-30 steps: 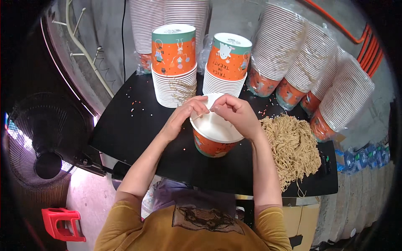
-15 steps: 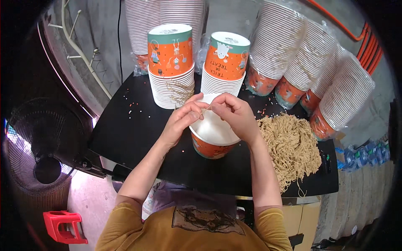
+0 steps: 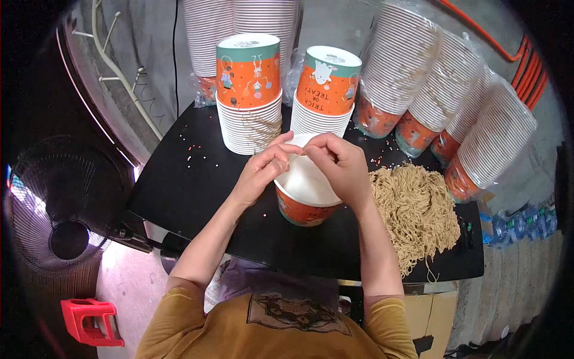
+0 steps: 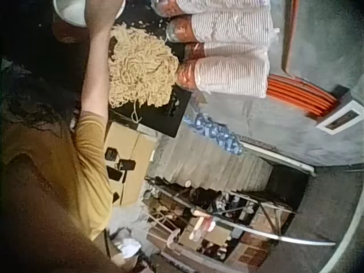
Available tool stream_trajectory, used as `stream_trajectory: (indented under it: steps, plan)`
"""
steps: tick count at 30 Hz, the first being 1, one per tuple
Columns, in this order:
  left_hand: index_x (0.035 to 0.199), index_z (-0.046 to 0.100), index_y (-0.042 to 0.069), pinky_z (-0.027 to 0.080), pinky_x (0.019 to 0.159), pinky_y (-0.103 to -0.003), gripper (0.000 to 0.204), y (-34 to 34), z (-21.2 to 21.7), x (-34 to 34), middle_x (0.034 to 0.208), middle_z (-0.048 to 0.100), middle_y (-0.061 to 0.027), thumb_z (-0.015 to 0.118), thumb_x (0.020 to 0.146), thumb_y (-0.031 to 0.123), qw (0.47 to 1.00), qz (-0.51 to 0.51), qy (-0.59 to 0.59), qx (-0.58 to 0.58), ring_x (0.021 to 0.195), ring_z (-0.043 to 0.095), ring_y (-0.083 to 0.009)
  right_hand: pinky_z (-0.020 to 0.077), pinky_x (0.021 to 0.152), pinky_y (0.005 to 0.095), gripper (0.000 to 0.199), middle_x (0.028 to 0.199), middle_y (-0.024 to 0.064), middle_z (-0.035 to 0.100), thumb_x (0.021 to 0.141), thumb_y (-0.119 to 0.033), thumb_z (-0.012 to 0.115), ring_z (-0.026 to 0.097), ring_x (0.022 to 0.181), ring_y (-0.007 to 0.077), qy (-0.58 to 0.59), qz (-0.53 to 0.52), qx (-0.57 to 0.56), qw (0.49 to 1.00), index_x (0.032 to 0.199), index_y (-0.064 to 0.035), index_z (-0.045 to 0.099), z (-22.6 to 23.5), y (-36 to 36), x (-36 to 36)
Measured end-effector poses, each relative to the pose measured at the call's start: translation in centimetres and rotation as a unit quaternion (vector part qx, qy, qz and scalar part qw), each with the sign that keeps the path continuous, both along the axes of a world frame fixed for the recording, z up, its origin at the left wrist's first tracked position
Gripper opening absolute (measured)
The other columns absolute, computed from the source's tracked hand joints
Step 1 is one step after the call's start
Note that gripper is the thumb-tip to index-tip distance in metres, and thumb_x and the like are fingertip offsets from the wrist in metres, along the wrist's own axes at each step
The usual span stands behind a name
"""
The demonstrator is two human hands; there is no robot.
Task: Assembling decorative paper cups by threading and tying string through pre-made holes.
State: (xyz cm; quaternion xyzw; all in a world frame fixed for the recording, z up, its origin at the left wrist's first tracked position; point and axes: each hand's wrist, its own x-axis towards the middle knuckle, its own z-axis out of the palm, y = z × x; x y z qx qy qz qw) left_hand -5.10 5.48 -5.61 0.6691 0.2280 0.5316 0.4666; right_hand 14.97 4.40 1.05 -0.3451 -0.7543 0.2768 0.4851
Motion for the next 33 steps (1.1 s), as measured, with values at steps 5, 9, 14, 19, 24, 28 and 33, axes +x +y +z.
stream_trajectory:
  steps: [5,9,14,19,24,28,33]
  plan:
    - [0.081,0.053,0.009,0.021,0.114,-0.048,0.013,0.4,-0.3,-0.4,0.126,0.061,-0.0100,0.054,0.086,0.021,0.999,0.001,0.017,0.034,0.144,0.025,-0.0322,0.0500,0.063,0.0277,0.012,0.080,0.0078,0.069,0.088,-0.013,0.066,0.065,0.068,0.0136,0.009,-0.036,0.093,0.995,0.092,-0.0008,0.066,-0.3,-0.2,-0.3]
    - [0.079,0.053,0.008,0.021,0.115,-0.048,0.013,1.0,-0.6,-1.3,0.127,0.060,-0.0102,0.054,0.085,0.019,0.998,0.016,0.027,0.055,0.144,0.026,-0.0332,0.0504,0.063,0.0271,0.011,0.078,0.0074,0.069,0.088,-0.011,0.066,0.065,0.067,0.0127,0.036,-0.068,0.086,0.993,0.091,-0.0007,0.066,-0.1,-0.6,-0.3]
    - [0.083,0.054,0.007,0.024,0.114,-0.044,0.007,0.9,-0.3,-1.9,0.131,0.055,-0.0109,0.054,0.084,0.014,1.000,0.020,0.010,0.007,0.143,0.029,-0.0310,0.0495,0.062,0.0246,0.011,0.076,0.0047,0.068,0.089,-0.012,0.066,0.063,0.067,0.0084,0.077,-0.040,0.047,0.995,0.091,-0.0008,0.066,-0.2,-0.4,-0.5]
    - [0.087,0.056,0.008,0.028,0.111,-0.040,0.008,-0.2,0.5,-1.2,0.137,0.051,-0.0110,0.053,0.084,0.014,0.998,0.054,0.042,-0.008,0.132,0.041,-0.0243,0.0487,0.062,0.0234,0.012,0.076,0.0036,0.067,0.090,-0.012,0.066,0.061,0.067,0.0067,0.104,-0.028,0.022,0.994,0.093,-0.0008,0.066,-0.3,0.0,-0.8]
    - [0.083,0.052,0.007,0.034,0.103,-0.034,0.003,0.3,-0.2,-1.2,0.134,0.053,-0.0106,0.051,0.082,0.011,0.998,0.053,0.025,-0.022,0.119,0.047,-0.0182,0.0484,0.062,0.0234,0.012,0.073,0.0035,0.067,0.089,-0.012,0.066,0.061,0.067,0.0068,0.100,-0.034,0.023,0.994,0.092,-0.0005,0.066,-0.3,0.0,-1.2]
    - [0.078,0.051,0.005,0.036,0.097,-0.029,0.005,0.7,-0.5,-1.3,0.126,0.057,-0.0084,0.053,0.083,0.006,0.999,0.041,-0.006,-0.025,0.111,0.048,-0.0152,0.0463,0.059,0.0231,0.013,0.070,0.0026,0.065,0.088,-0.014,0.068,0.057,0.064,0.0051,0.074,-0.054,0.025,0.995,0.091,-0.0011,0.067,-0.1,0.4,-1.0]
    - [0.076,0.048,0.005,0.035,0.094,-0.028,0.006,1.4,-1.2,-1.8,0.122,0.059,-0.0077,0.051,0.080,0.006,0.998,0.058,-0.002,-0.003,0.106,0.048,-0.0145,0.0404,0.061,0.0203,0.015,0.074,-0.0049,0.059,0.088,-0.016,0.068,0.050,0.067,0.0030,-0.030,-0.049,-0.054,0.997,0.088,-0.0013,0.068,3.5,2.4,1.4]
